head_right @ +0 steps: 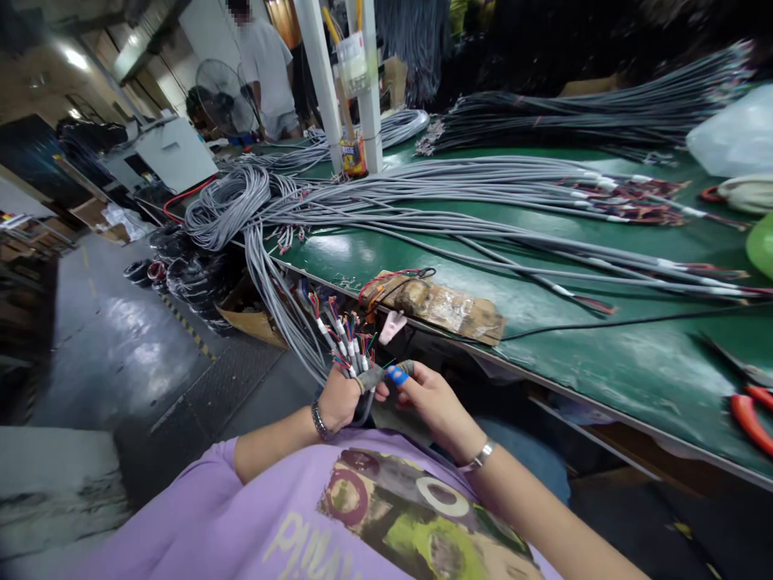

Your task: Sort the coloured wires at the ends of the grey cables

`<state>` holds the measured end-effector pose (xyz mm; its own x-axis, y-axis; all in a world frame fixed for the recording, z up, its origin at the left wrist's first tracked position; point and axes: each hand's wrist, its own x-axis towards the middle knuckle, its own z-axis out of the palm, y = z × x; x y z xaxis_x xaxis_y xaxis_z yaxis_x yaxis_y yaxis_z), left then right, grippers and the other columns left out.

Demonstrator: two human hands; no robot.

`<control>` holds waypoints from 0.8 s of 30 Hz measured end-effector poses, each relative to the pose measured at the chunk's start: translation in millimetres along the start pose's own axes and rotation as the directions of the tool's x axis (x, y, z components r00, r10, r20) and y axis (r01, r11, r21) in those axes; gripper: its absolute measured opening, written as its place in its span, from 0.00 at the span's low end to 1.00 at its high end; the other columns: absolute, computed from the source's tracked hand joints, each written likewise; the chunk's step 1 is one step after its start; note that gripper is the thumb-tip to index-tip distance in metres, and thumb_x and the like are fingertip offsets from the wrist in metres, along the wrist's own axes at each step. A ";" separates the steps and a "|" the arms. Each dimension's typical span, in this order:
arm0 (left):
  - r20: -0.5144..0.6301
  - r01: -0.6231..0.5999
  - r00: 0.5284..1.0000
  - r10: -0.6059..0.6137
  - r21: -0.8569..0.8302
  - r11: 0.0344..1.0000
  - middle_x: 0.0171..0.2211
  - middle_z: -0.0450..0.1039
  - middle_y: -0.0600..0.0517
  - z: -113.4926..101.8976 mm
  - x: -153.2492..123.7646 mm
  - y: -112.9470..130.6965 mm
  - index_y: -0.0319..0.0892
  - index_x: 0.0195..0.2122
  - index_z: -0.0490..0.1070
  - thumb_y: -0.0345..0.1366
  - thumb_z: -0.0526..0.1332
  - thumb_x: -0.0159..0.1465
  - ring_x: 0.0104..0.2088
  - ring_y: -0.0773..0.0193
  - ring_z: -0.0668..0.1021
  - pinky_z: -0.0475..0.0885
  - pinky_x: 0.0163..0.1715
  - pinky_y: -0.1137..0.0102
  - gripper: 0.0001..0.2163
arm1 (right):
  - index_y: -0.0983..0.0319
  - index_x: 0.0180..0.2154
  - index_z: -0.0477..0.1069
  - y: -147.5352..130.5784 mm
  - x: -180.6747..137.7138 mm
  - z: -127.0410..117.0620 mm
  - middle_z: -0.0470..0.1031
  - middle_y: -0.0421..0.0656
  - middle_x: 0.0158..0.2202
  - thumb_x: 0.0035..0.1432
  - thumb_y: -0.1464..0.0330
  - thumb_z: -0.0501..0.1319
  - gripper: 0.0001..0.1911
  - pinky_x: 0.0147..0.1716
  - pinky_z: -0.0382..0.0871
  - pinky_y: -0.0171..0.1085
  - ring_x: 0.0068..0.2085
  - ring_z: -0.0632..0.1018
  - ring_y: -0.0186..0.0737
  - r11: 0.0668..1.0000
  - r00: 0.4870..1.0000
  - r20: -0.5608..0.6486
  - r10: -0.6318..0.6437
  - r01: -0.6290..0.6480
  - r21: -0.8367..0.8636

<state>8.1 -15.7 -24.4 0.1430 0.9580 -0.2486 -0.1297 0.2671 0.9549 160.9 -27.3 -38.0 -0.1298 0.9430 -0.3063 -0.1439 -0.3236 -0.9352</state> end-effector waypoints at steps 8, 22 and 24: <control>0.170 0.061 0.983 -0.071 0.064 0.996 0.16 0.71 0.49 -6.9 -2.0 -0.2 0.36 0.22 0.72 0.52 0.70 0.46 0.18 0.64 0.74 0.71 0.22 0.70 0.21 | 0.59 0.27 0.65 -19.0 4.6 16.2 0.71 0.38 0.18 0.53 0.50 0.62 0.20 0.27 0.65 0.38 0.22 0.72 0.37 0.971 0.954 0.224 -0.201 0.224 -0.084; -0.127 -0.018 0.992 -0.002 -0.160 0.987 0.14 0.69 0.49 -5.5 0.9 -0.1 0.36 0.16 0.70 0.50 0.70 0.46 0.19 0.64 0.74 0.73 0.23 0.69 0.20 | 0.62 0.24 0.71 -7.2 8.5 9.5 0.66 0.38 0.20 0.46 0.52 0.68 0.19 0.26 0.59 0.35 0.24 0.65 0.33 0.993 0.990 0.081 -0.112 0.115 -0.034; -0.121 -0.024 0.993 0.006 -0.154 0.988 0.14 0.69 0.49 -5.8 0.8 0.7 0.36 0.16 0.70 0.49 0.70 0.47 0.18 0.65 0.73 0.72 0.22 0.69 0.20 | 0.62 0.26 0.71 -8.4 10.6 8.5 0.68 0.38 0.22 0.46 0.52 0.68 0.20 0.26 0.60 0.35 0.25 0.66 0.33 0.996 0.993 0.085 -0.084 0.083 0.020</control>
<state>2.4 -14.2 -24.9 0.0229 0.9651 -0.2610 -0.2824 0.2567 0.9243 152.4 -15.3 -31.9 -0.2006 0.9568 -0.2104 -0.1736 -0.2461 -0.9536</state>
